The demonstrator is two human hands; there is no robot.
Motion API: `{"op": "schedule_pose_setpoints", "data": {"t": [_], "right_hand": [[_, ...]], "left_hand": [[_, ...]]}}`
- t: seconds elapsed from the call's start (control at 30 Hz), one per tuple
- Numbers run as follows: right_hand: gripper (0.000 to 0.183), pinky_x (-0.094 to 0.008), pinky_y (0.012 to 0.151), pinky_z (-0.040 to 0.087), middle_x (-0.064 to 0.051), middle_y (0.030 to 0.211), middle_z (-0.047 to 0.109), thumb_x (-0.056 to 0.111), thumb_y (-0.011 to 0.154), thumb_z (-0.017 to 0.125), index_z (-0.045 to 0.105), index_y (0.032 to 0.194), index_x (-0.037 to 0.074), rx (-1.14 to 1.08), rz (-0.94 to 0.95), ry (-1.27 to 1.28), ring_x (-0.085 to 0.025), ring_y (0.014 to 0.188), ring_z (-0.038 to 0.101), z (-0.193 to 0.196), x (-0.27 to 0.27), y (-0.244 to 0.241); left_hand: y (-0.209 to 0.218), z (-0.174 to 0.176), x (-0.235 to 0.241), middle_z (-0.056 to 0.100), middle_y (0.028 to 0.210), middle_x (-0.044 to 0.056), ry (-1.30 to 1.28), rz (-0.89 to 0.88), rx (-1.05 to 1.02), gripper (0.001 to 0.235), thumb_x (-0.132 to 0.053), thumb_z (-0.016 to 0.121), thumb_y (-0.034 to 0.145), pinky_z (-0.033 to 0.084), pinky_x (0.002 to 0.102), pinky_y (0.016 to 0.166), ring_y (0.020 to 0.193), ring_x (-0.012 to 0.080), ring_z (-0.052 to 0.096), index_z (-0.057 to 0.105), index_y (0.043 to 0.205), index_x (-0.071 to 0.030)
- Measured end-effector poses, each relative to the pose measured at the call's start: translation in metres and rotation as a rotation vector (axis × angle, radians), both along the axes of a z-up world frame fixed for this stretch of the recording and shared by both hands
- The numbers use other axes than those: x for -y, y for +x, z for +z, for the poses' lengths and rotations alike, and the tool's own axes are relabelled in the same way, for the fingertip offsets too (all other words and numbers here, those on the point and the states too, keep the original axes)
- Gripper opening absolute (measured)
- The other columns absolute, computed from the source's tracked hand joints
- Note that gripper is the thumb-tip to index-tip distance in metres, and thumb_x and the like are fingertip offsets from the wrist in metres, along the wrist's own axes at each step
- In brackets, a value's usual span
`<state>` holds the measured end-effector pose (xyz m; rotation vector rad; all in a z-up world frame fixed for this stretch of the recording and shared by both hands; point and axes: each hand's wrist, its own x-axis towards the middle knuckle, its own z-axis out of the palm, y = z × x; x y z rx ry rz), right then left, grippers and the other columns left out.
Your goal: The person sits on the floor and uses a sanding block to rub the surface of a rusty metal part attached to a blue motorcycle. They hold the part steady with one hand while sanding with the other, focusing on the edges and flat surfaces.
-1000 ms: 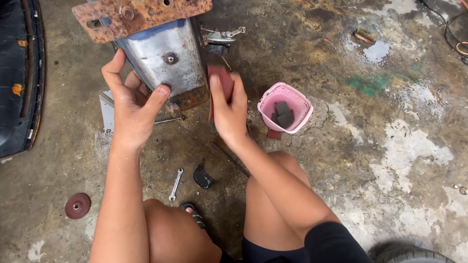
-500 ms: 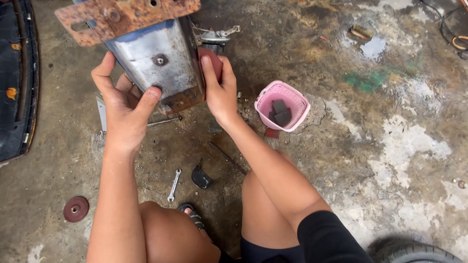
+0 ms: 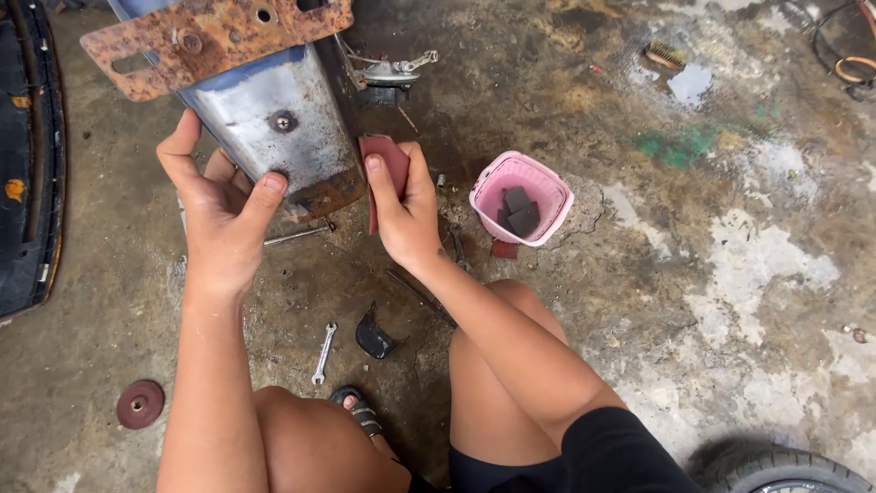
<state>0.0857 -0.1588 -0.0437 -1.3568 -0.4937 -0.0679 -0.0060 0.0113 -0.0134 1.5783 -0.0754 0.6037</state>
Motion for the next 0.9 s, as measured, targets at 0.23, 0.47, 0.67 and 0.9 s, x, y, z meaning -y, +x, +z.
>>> {"op": "schedule_pose_setpoints", "data": {"t": [0.23,0.47,0.67,0.9], "right_hand": [[0.033,-0.024,0.040,0.047,0.003,0.068,0.052,0.042,0.099,0.052,0.052,0.105,0.010,-0.129,0.020,-0.041,-0.009,0.048,0.054,0.007,-0.004,0.013],[0.037,-0.023,0.037,0.038,0.006,0.060,0.048,0.050,0.091,0.057,0.055,0.101,0.014,-0.468,0.177,-0.053,-0.007,0.045,0.047,0.034,0.008,0.012],[0.034,-0.024,0.044,0.037,0.006,0.063,0.044,0.054,0.086,0.063,0.055,0.092,0.021,-0.726,0.233,-0.019,-0.008,0.054,0.044,0.040,0.014,0.000],[0.032,-0.033,0.056,0.048,0.006,0.070,0.051,0.055,0.085,0.063,0.058,0.094,0.026,-0.702,0.187,-0.090,-0.010,0.065,0.052,0.041,0.023,-0.013]], "left_hand": [[0.001,-0.006,-0.001,0.057,0.136,0.020,-0.030,0.007,0.015,0.067,-0.009,0.066,0.108,0.047,0.034,0.097,0.111,0.0192,0.056,0.020,0.153,-0.029],[0.002,-0.006,0.001,0.057,0.139,0.022,-0.040,-0.008,0.034,0.065,-0.008,0.065,0.109,0.048,0.036,0.098,0.113,0.0211,0.057,0.021,0.152,-0.029],[0.003,-0.008,-0.003,0.057,0.134,0.021,-0.021,0.000,0.032,0.065,-0.006,0.065,0.110,0.047,0.034,0.093,0.106,0.0194,0.056,0.022,0.152,-0.030],[0.003,-0.009,-0.004,0.058,0.136,0.021,0.001,0.003,0.021,0.066,-0.006,0.064,0.111,0.047,0.036,0.094,0.108,0.0202,0.056,0.020,0.154,-0.029]]}}
